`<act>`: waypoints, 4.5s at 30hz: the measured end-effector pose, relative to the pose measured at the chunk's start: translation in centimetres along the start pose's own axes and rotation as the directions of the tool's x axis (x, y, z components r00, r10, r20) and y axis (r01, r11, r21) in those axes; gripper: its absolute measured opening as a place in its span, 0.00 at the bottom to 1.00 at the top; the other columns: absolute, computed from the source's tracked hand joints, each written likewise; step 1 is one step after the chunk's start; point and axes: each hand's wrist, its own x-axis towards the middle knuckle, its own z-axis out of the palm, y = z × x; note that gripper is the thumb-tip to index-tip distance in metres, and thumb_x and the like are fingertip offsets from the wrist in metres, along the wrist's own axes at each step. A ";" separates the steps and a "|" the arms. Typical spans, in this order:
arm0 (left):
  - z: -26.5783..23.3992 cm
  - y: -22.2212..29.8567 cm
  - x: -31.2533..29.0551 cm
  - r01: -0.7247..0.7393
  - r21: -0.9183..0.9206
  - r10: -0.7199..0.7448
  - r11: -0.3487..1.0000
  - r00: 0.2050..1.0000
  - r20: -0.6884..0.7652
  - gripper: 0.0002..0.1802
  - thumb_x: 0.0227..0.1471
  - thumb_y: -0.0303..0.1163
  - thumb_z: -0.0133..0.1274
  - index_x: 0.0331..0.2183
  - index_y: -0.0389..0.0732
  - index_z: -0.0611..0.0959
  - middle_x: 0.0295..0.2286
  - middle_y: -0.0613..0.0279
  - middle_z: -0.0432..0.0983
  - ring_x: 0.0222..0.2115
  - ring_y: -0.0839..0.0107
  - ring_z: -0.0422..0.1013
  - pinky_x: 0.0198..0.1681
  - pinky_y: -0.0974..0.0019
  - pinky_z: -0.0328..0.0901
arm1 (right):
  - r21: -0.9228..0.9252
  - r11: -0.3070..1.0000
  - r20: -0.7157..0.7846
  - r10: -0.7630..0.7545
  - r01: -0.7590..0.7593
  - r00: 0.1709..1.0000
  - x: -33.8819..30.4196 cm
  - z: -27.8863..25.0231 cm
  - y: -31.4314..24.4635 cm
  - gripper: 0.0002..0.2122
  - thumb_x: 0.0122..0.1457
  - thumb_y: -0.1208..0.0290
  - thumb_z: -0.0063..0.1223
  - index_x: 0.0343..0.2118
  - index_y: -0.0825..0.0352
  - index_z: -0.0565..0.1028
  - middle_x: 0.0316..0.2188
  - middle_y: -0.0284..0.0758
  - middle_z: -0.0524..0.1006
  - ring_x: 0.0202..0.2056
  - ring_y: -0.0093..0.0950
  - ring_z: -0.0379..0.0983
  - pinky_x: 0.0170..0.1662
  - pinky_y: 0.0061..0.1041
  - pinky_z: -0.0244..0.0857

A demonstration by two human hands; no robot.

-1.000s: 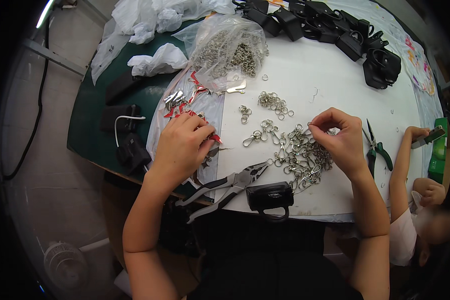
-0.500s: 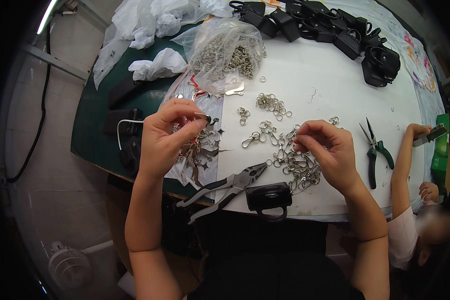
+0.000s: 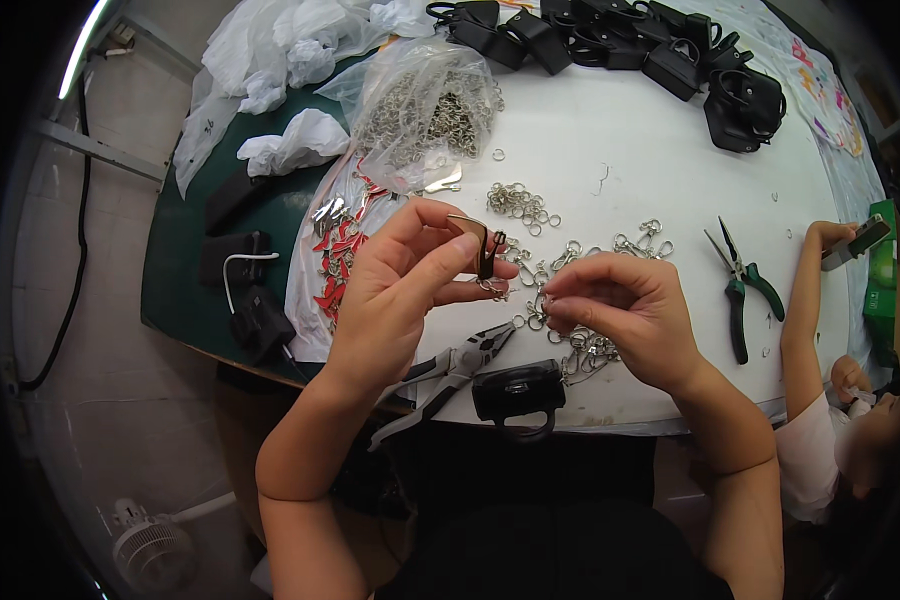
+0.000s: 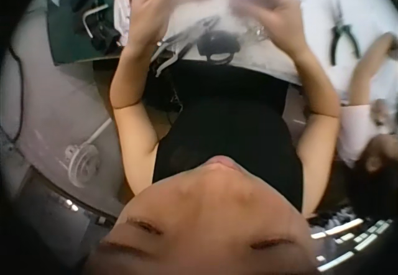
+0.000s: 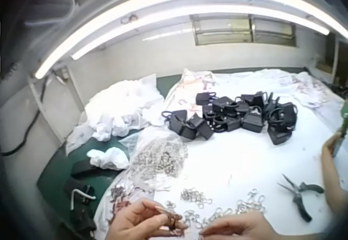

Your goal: The person assembles keychains by attaching metal clips to black plastic housings using pliers.

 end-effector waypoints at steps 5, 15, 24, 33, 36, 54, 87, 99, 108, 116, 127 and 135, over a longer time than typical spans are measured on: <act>1.7 0.0 -0.6 -0.051 0.015 0.049 0.999 0.996 0.077 0.08 0.62 0.26 0.46 0.42 0.35 0.72 0.44 0.49 0.73 0.44 0.57 0.76 0.42 0.55 0.77 | 0.018 0.998 0.048 0.053 -0.053 0.997 -0.4 0.0 -0.8 0.05 0.58 0.79 0.59 0.36 0.73 0.78 0.30 0.34 0.81 0.33 0.20 0.79 0.39 0.19 0.73; 2.4 0.3 -1.1 -0.063 0.026 0.060 0.998 0.991 0.116 0.10 0.62 0.27 0.46 0.43 0.32 0.73 0.44 0.49 0.73 0.44 0.59 0.76 0.42 0.59 0.78 | 0.086 0.996 0.027 -0.001 -0.002 1.000 -0.6 0.3 -0.3 0.04 0.58 0.79 0.59 0.35 0.72 0.78 0.30 0.33 0.80 0.32 0.18 0.76 0.39 0.17 0.72; 0.4 -0.5 -2.6 0.106 -0.079 -0.106 0.991 0.994 0.002 0.08 0.58 0.25 0.49 0.39 0.32 0.75 0.38 0.49 0.76 0.39 0.61 0.78 0.37 0.60 0.79 | 0.011 0.956 0.077 -0.292 0.292 0.953 -0.4 -0.3 0.6 0.05 0.58 0.80 0.59 0.36 0.71 0.76 0.37 0.32 0.76 0.40 0.19 0.70 0.45 0.20 0.65; -0.1 -2.2 -6.8 -0.230 0.433 0.301 0.871 0.948 -0.101 0.09 0.47 0.20 0.60 0.34 0.34 0.80 0.33 0.61 0.75 0.34 0.75 0.71 0.36 0.71 0.64 | 0.383 0.920 0.012 -0.092 0.080 0.996 -0.6 -0.1 -1.7 0.05 0.62 0.73 0.55 0.38 0.67 0.77 0.39 0.31 0.77 0.45 0.21 0.69 0.53 0.23 0.59; 0.5 -3.6 -9.4 -0.445 0.570 0.524 0.691 0.851 0.030 0.13 0.40 0.21 0.67 0.31 0.37 0.82 0.18 0.67 0.70 0.17 0.76 0.64 0.21 0.72 0.59 | 0.485 0.874 0.074 -0.079 0.033 0.994 -0.4 -0.4 -2.1 0.08 0.65 0.67 0.51 0.39 0.66 0.76 0.40 0.33 0.76 0.48 0.23 0.68 0.56 0.26 0.56; 2.0 -2.5 -9.7 -0.464 0.728 0.400 0.505 0.873 0.278 0.18 0.33 0.33 0.72 0.28 0.39 0.82 0.19 0.66 0.68 0.19 0.70 0.65 0.22 0.68 0.60 | -0.006 0.999 0.400 -0.036 0.042 0.916 -2.4 1.2 -3.1 0.04 0.62 0.78 0.50 0.38 0.69 0.70 0.45 0.42 0.74 0.39 0.25 0.73 0.43 0.25 0.69; 2.6 -8.6 -7.4 -0.399 0.227 0.407 0.888 0.913 0.015 0.18 0.45 0.13 0.62 0.41 0.29 0.79 0.34 0.52 0.80 0.35 0.70 0.76 0.40 0.70 0.70 | -0.046 0.998 -0.044 -0.037 0.034 0.998 -5.2 1.9 2.9 0.05 0.53 0.81 0.63 0.33 0.70 0.80 0.34 0.34 0.77 0.33 0.19 0.74 0.35 0.17 0.69; 2.9 -8.7 -7.8 -0.420 0.283 0.450 0.862 0.892 -0.045 0.17 0.45 0.14 0.63 0.40 0.30 0.80 0.34 0.49 0.81 0.36 0.68 0.78 0.41 0.70 0.72 | -0.538 0.714 0.031 -0.514 0.448 0.857 -5.2 2.1 4.2 0.13 0.45 0.82 0.68 0.37 0.68 0.82 0.31 0.36 0.79 0.29 0.27 0.74 0.30 0.22 0.67; 3.5 -8.6 -7.5 -0.543 0.392 0.601 0.742 0.798 -0.033 0.16 0.42 0.18 0.67 0.37 0.32 0.83 0.28 0.52 0.82 0.27 0.65 0.78 0.30 0.68 0.72 | -0.527 0.711 0.018 -0.539 0.466 0.842 -5.3 2.3 4.4 0.10 0.46 0.81 0.68 0.33 0.70 0.81 0.29 0.36 0.79 0.30 0.27 0.73 0.30 0.23 0.66; 3.5 -8.1 -7.3 -0.502 0.315 0.543 0.805 0.838 -0.051 0.17 0.40 0.20 0.68 0.37 0.33 0.83 0.29 0.53 0.82 0.28 0.64 0.79 0.31 0.68 0.72 | -0.268 0.942 -0.015 -0.213 0.202 0.977 -5.4 2.3 2.3 0.06 0.53 0.80 0.63 0.34 0.70 0.80 0.30 0.36 0.79 0.33 0.27 0.74 0.37 0.23 0.67; 4.1 -6.9 -8.0 -0.600 0.509 0.641 0.617 0.758 0.116 0.18 0.41 0.13 0.63 0.37 0.35 0.80 0.33 0.47 0.82 0.30 0.61 0.80 0.32 0.66 0.74 | -0.477 0.833 0.058 -0.290 0.282 0.955 -6.4 2.4 0.6 0.05 0.52 0.81 0.63 0.31 0.69 0.77 0.30 0.35 0.77 0.31 0.28 0.73 0.36 0.24 0.65; 4.3 -7.4 -8.1 -0.634 0.513 0.674 0.579 0.726 0.137 0.20 0.39 0.13 0.62 0.38 0.35 0.79 0.31 0.49 0.82 0.30 0.59 0.80 0.31 0.64 0.75 | -0.568 0.784 0.086 -0.245 0.250 0.966 -6.5 2.4 0.3 0.08 0.51 0.80 0.62 0.31 0.69 0.73 0.25 0.35 0.73 0.28 0.32 0.68 0.33 0.28 0.62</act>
